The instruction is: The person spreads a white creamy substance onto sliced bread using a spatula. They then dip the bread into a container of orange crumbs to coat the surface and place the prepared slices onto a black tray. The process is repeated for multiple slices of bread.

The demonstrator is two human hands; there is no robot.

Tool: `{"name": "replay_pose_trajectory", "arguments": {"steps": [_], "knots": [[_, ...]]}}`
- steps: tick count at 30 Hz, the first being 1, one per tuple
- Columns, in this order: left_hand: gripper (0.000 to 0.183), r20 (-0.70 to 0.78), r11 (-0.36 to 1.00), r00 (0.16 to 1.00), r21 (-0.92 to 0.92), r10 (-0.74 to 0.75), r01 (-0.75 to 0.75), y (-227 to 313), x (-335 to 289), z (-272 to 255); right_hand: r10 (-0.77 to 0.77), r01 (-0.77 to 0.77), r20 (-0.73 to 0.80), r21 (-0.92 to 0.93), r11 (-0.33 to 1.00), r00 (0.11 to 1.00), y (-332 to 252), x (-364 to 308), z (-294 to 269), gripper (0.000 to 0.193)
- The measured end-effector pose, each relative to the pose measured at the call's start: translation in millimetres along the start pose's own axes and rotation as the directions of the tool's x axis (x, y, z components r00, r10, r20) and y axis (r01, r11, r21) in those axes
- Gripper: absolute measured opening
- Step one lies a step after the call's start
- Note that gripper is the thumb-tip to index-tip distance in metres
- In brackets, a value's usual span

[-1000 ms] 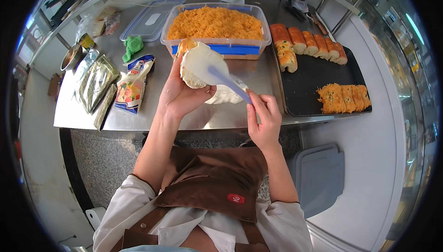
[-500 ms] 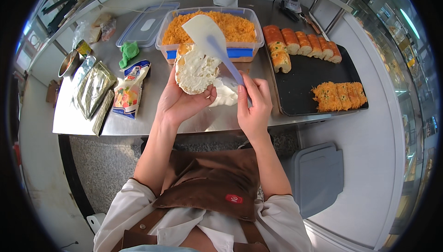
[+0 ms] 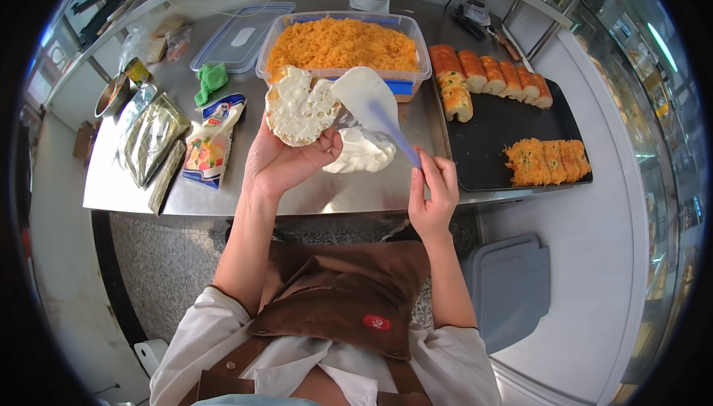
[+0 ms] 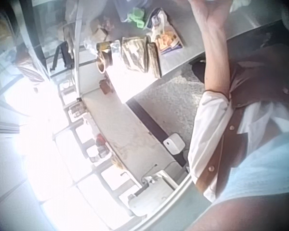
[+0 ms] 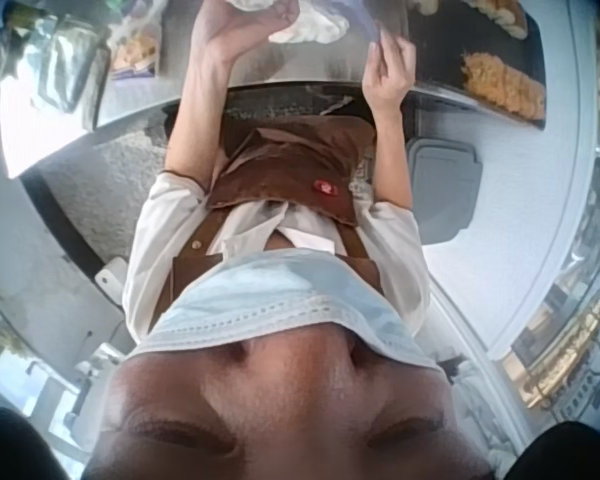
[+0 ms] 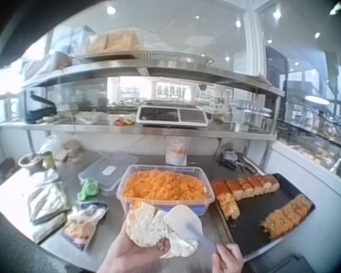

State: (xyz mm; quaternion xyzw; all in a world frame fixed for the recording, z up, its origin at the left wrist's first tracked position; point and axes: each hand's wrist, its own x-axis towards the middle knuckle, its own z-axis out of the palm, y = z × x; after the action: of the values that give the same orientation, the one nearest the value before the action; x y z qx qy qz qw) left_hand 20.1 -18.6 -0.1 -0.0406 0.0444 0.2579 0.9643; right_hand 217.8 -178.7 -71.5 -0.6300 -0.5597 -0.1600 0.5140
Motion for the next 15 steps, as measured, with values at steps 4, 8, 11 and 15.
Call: {"name": "replay_pose_trajectory", "arguments": {"steps": [4,8,11,15], "knots": [[0.049,-0.049,1.000,0.998,0.019,0.026,-0.025,0,0,7,-0.078,0.077,0.115,0.015,0.997,0.990,-4,0,-5,0.028],[0.049,-0.036,1.000,0.999,-0.004,0.025,-0.025,4,-4,5,-0.057,0.057,0.074,-0.006,0.998,0.996,6,-3,-12,0.028],[0.049,-0.046,0.999,0.999,-0.015,0.030,-0.030,0,-5,6,-0.074,0.073,0.010,0.015,0.997,0.997,2,3,-9,0.027],[0.049,-0.019,0.997,1.000,-0.068,-0.025,0.023,-9,-1,4,-0.098,0.098,0.013,0.048,0.994,0.995,-9,10,9,0.029]]}}
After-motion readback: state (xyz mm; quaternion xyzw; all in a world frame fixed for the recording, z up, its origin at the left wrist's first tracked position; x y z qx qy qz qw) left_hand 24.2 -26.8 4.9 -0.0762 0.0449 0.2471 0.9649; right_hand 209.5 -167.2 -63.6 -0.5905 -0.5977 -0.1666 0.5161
